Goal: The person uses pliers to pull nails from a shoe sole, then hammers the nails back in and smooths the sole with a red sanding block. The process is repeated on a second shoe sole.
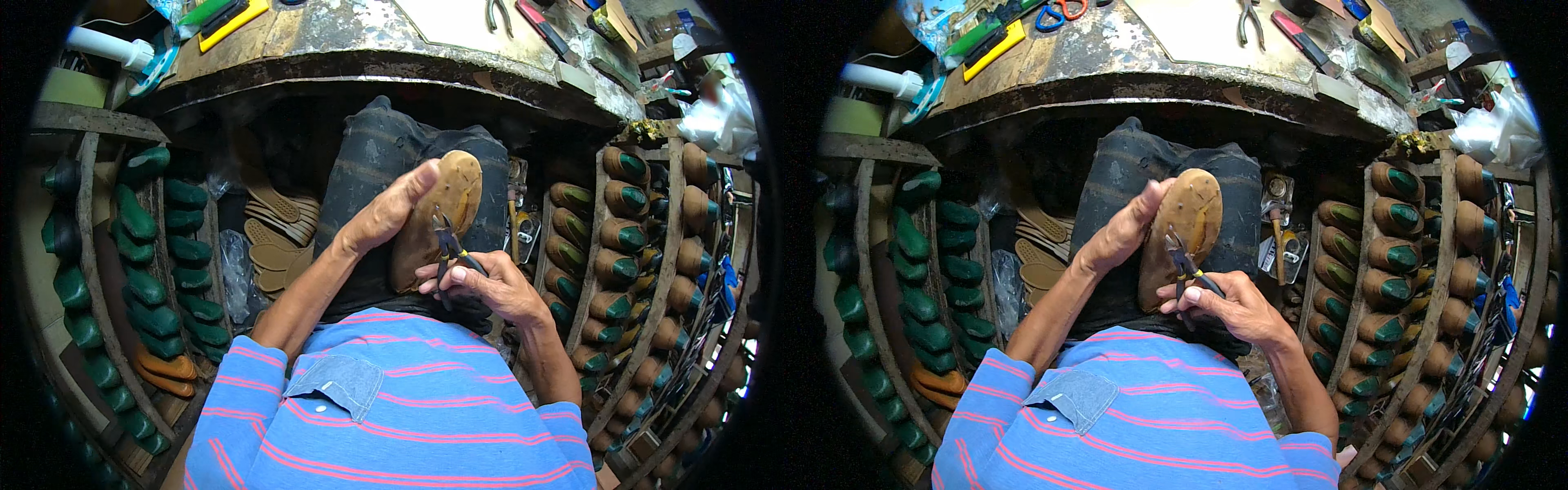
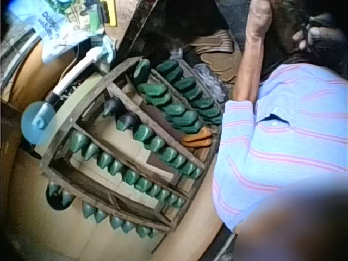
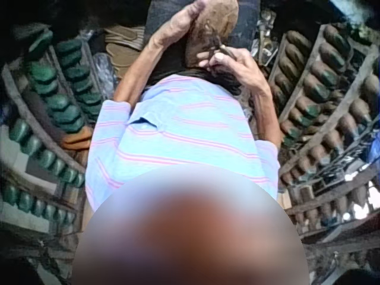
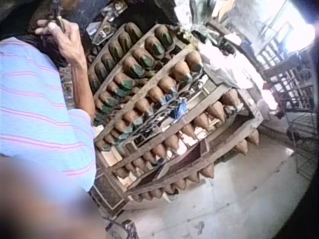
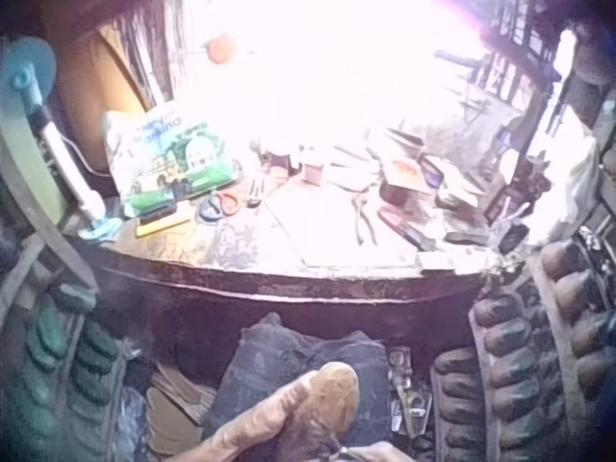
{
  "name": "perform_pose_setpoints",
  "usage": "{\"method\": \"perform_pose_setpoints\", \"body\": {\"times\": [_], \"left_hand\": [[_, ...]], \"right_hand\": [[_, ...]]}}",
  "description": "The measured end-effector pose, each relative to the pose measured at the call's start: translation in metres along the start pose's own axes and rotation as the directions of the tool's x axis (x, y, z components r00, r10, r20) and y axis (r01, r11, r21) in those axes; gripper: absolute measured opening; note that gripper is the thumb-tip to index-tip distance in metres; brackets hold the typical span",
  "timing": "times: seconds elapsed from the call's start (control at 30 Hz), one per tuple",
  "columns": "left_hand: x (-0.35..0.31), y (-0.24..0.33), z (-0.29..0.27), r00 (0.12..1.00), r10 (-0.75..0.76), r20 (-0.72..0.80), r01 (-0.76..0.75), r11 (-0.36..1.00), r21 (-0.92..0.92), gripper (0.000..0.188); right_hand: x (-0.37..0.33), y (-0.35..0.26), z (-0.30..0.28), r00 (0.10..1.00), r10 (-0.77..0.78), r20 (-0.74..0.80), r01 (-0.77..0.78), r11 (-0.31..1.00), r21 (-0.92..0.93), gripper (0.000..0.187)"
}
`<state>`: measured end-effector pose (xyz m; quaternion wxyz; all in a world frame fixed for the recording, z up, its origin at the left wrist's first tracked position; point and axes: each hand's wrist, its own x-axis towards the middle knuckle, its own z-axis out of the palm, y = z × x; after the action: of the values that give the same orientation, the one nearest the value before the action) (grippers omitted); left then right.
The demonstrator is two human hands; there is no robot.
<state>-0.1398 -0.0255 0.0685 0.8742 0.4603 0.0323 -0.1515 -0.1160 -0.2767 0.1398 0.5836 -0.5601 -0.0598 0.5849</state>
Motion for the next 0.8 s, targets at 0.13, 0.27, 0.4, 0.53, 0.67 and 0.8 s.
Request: {"method": "perform_pose_setpoints", "body": {"times": [0.13, 0.27, 0.4, 0.53, 0.67, 0.8], "left_hand": [[-0.006, 0.000, 0.004, 0.995, -0.013, 0.095, -0.014, 0.960, 0.279, 0.109], [-0.008, 0.004, 0.007, 0.998, -0.005, 0.064, -0.021, 0.917, 0.398, 0.119], [-0.015, 0.013, 0.005, 0.996, -0.038, 0.083, 0.008, 0.940, 0.340, 0.123], [-0.022, 0.016, 0.004, 0.998, -0.041, 0.054, 0.024, 0.960, 0.279, 0.126], [-0.031, 0.013, 0.000, 1.000, -0.010, -0.009, 0.012, 0.926, 0.378, 0.129], [-0.040, 0.013, -0.005, 0.999, 0.032, 0.038, -0.042, 0.942, 0.332, 0.130]], "right_hand": [[0.002, 0.007, -0.005, 0.999, -0.011, 0.038, 0.008, 0.997, 0.075, 0.043], [-0.002, 0.008, -0.006, 0.997, -0.023, 0.073, 0.018, 0.997, 0.069, 0.041], [-0.002, 0.009, 0.001, 0.998, -0.025, 0.051, 0.021, 0.997, 0.074, 0.041], [0.000, 0.011, 0.008, 0.998, -0.070, 0.006, 0.070, 0.997, 0.033, 0.039], [0.004, 0.016, 0.014, 0.983, -0.015, 0.181, -0.059, 0.915, 0.398, 0.045], [0.007, 0.017, 0.024, 0.768, -0.312, 0.560, -0.462, 0.336, 0.821, 0.052]]}}
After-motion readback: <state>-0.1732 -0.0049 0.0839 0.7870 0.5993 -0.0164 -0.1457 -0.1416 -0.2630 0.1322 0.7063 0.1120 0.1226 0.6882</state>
